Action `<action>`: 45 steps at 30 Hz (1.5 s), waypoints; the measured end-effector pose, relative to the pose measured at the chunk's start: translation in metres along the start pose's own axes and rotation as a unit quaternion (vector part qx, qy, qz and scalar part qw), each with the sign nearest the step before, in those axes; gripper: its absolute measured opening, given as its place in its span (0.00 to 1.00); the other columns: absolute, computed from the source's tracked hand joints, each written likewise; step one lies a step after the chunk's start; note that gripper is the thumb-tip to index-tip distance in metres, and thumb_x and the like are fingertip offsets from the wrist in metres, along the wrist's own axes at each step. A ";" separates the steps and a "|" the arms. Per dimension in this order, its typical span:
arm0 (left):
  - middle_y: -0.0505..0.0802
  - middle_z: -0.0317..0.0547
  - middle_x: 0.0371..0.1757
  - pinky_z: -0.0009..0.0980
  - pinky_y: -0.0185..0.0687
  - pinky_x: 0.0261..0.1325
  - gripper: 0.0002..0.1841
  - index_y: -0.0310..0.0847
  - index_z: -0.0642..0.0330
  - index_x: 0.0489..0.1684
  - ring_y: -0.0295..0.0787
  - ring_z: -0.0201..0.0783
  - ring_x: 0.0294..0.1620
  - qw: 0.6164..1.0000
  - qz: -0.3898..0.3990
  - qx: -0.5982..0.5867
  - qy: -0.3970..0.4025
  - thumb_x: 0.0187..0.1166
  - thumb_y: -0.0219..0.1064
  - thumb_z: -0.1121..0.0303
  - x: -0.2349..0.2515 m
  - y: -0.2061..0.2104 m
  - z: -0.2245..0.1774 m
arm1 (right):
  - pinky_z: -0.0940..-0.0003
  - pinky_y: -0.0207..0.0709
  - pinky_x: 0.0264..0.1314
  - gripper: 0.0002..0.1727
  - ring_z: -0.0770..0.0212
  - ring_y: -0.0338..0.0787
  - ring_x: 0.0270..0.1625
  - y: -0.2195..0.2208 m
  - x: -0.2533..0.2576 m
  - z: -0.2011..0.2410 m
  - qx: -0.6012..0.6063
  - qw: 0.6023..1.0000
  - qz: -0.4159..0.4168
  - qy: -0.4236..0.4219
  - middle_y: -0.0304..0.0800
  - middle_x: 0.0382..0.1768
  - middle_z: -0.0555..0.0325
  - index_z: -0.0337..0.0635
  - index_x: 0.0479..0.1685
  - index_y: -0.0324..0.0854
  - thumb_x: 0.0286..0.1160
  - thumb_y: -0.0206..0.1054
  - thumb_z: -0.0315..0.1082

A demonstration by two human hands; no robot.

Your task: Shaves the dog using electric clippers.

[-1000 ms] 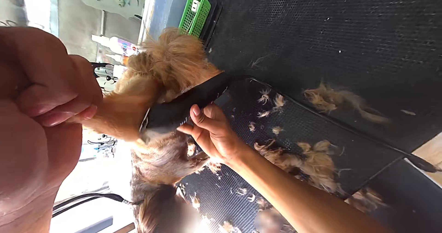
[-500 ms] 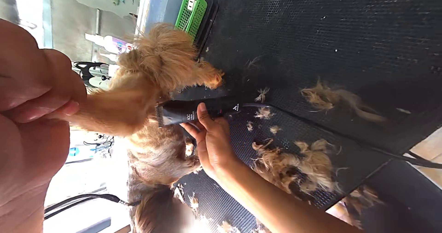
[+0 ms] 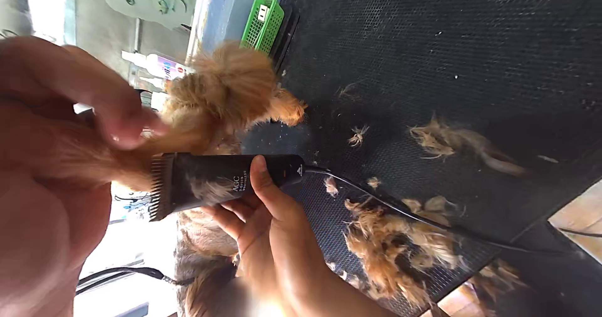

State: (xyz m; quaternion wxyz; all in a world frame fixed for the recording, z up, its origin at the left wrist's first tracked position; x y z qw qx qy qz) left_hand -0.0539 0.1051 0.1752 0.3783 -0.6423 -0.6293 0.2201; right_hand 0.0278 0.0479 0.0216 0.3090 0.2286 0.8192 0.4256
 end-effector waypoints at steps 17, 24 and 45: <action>0.52 0.35 0.97 0.52 0.41 0.96 0.28 0.78 0.38 0.80 0.40 0.51 0.97 0.982 0.022 0.123 0.144 0.88 0.49 0.39 -0.033 0.000 0.000 | 0.56 0.90 0.54 0.23 0.54 0.95 0.48 0.000 0.006 0.044 -0.137 0.986 0.070 -0.068 0.92 0.47 0.46 0.41 0.62 0.81 0.81 0.67 0.51; 0.58 0.35 0.95 0.49 0.38 0.97 0.20 0.91 0.39 0.61 0.41 0.49 0.97 0.975 -0.012 0.093 0.201 0.87 0.56 0.45 -0.044 0.013 -0.002 | 0.49 0.93 0.55 0.26 0.49 0.95 0.53 -0.004 0.026 0.057 -0.279 0.935 -0.018 -0.219 0.90 0.57 0.49 0.48 0.75 0.69 0.82 0.69 0.44; 0.67 0.43 0.92 0.49 0.47 0.96 0.26 0.81 0.52 0.73 0.50 0.53 0.95 0.987 -0.003 0.106 0.118 0.89 0.54 0.46 -0.037 0.017 -0.009 | 0.48 0.86 0.65 0.20 0.42 0.93 0.57 -0.009 -0.029 -0.021 0.136 0.988 -0.038 0.064 0.87 0.57 0.36 0.33 0.69 0.69 0.94 0.47 0.40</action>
Point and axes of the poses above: each hand's wrist, its own x-axis towards the middle knuckle, its own y-axis out of the palm, z = x × y, the point moved 2 cm from there along x, towards the middle knuckle
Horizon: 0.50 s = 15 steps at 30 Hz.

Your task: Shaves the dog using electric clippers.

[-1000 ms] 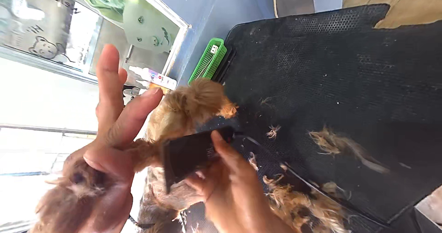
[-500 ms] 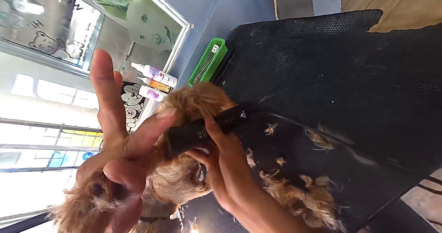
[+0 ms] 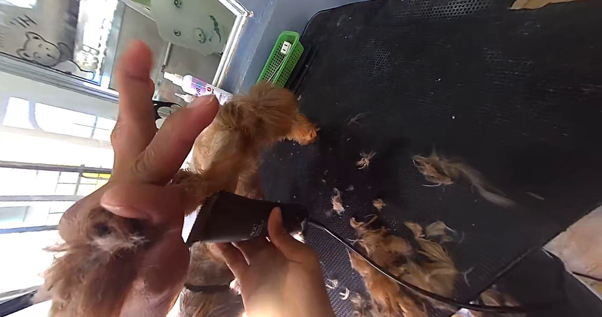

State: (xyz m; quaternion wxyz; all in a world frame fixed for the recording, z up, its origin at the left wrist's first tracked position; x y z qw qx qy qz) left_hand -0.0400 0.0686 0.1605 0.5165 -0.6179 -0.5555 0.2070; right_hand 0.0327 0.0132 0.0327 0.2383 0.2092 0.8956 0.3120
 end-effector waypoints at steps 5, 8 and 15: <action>0.96 0.36 0.49 0.37 0.92 0.59 0.30 0.76 0.50 0.78 0.94 0.39 0.50 0.998 0.029 -0.016 -0.048 0.90 0.49 0.41 -0.012 -0.009 0.004 | 0.53 0.88 0.49 0.19 0.54 0.93 0.41 -0.001 0.015 0.060 -0.251 0.963 0.056 -0.080 0.90 0.35 0.51 0.44 0.40 0.81 0.80 0.52 0.49; 0.86 0.28 0.25 0.28 0.85 0.30 0.26 0.81 0.45 0.73 0.81 0.29 0.22 0.998 0.027 -0.013 -0.046 0.91 0.49 0.42 -0.011 -0.007 0.005 | 0.55 0.89 0.39 0.09 0.57 0.90 0.28 0.001 0.032 0.103 -0.363 0.917 0.082 -0.145 0.86 0.26 0.55 0.47 0.38 0.80 0.72 0.57 0.39; 0.73 0.31 0.14 0.21 0.67 0.14 0.30 0.70 0.49 0.84 0.64 0.26 0.08 0.978 -0.003 -0.103 -0.183 0.78 0.64 0.67 0.003 0.005 0.026 | 0.43 0.88 0.56 0.19 0.38 0.92 0.60 0.044 0.084 0.101 -0.375 0.872 0.310 -0.051 0.90 0.58 0.34 0.41 0.57 0.72 0.63 0.59 0.29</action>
Point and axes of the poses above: each hand's wrist, its own x-axis towards the middle knuckle, its own y-axis out of the palm, z = x × y, the point moved 2 cm from there along x, towards the middle knuckle
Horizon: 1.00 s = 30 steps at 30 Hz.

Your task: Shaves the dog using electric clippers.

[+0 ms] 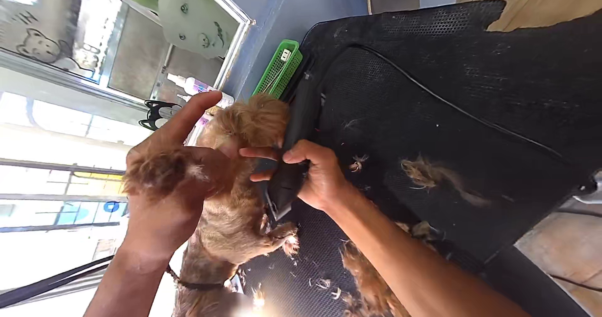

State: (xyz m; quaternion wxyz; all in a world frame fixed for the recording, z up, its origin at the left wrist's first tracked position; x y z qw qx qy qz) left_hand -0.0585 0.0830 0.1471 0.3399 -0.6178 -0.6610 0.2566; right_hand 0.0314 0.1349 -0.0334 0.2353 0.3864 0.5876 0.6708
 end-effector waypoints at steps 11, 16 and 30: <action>0.83 0.37 0.18 0.16 0.59 0.13 0.12 0.84 0.51 0.31 0.65 0.23 0.10 0.954 0.165 -0.063 -0.241 0.63 0.67 0.84 0.027 0.007 0.007 | 0.76 0.82 0.27 0.12 0.75 0.86 0.23 0.051 0.046 0.061 -0.278 0.942 0.185 0.002 0.86 0.20 0.68 0.50 0.24 0.75 0.48 0.60 0.19; 0.76 0.34 0.17 0.15 0.55 0.12 0.12 0.79 0.49 0.34 0.61 0.22 0.10 0.970 0.115 -0.048 -0.210 0.86 0.54 0.73 0.029 0.010 0.008 | 0.63 0.91 0.39 0.12 0.61 0.93 0.33 0.059 0.041 0.089 -0.299 0.930 0.215 0.007 0.92 0.38 0.53 0.41 0.39 0.76 0.54 0.59 0.21; 0.73 0.32 0.16 0.15 0.57 0.12 0.16 0.80 0.48 0.25 0.59 0.22 0.10 0.973 -0.018 -0.131 -0.190 0.87 0.54 0.68 -0.061 0.002 -0.018 | 0.52 0.86 0.68 0.19 0.49 0.90 0.66 -0.022 -0.082 0.082 -0.139 0.975 -0.115 -0.128 0.87 0.66 0.45 0.43 0.70 0.73 0.84 0.65 0.35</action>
Point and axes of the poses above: each hand's wrist, its own x-axis towards the middle knuckle, its own y-axis out of the palm, z = x × y, the point moved 2 cm from there along x, towards the middle knuckle
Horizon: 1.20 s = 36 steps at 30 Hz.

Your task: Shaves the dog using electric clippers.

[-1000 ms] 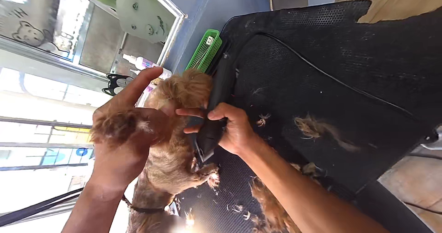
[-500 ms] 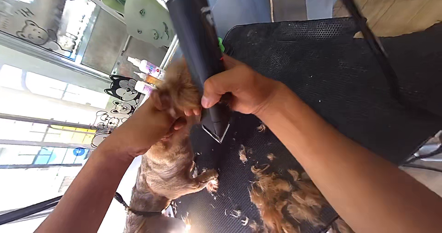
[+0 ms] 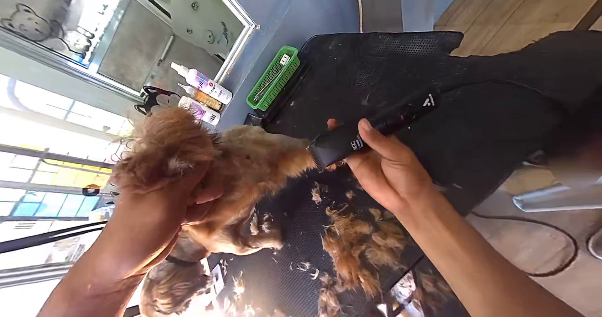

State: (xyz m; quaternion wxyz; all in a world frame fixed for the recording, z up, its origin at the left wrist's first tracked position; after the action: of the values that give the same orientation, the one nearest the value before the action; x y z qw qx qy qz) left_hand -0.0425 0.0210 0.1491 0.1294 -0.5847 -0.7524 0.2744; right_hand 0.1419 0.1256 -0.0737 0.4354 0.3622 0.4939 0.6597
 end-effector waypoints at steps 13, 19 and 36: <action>0.73 0.32 0.14 0.15 0.58 0.10 0.15 0.78 0.48 0.23 0.59 0.22 0.08 1.000 -0.001 -0.007 0.004 0.84 0.55 0.70 -0.016 0.017 -0.010 | 0.42 0.75 0.84 0.27 0.43 0.86 0.73 0.021 -0.026 0.030 -0.324 0.848 0.286 -0.305 0.90 0.61 0.47 0.35 0.59 0.79 0.59 0.84 0.24; 0.75 0.34 0.16 0.14 0.55 0.10 0.16 0.79 0.50 0.24 0.58 0.21 0.08 1.000 -0.008 -0.016 -0.019 0.87 0.54 0.69 -0.013 0.016 -0.010 | 0.43 0.73 0.85 0.16 0.38 0.84 0.75 0.004 -0.020 0.003 -0.347 0.804 0.358 -0.325 0.92 0.58 0.37 0.25 0.52 0.85 0.80 0.66 0.33; 0.66 0.26 0.08 0.07 0.52 0.16 0.24 0.59 0.49 0.13 0.54 0.14 0.09 0.988 -0.035 -0.013 -0.147 0.81 0.32 0.82 -0.034 0.020 -0.029 | 0.42 0.82 0.77 0.30 0.43 0.89 0.68 -0.007 -0.047 -0.010 -0.306 0.825 0.186 -0.438 0.91 0.58 0.44 0.34 0.58 0.81 0.53 0.88 0.28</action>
State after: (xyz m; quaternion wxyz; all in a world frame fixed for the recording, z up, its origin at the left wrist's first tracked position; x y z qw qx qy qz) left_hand -0.0017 -0.0001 0.1661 0.0197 -0.5128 -0.7868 0.3429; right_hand 0.1512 0.0789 -0.0856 0.5633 0.5465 -0.0527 0.6174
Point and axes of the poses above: each hand's wrist, its own x-axis towards the middle knuckle, its own y-axis out of the palm, z = x × y, the point moved 2 cm from there along x, towards the middle knuckle
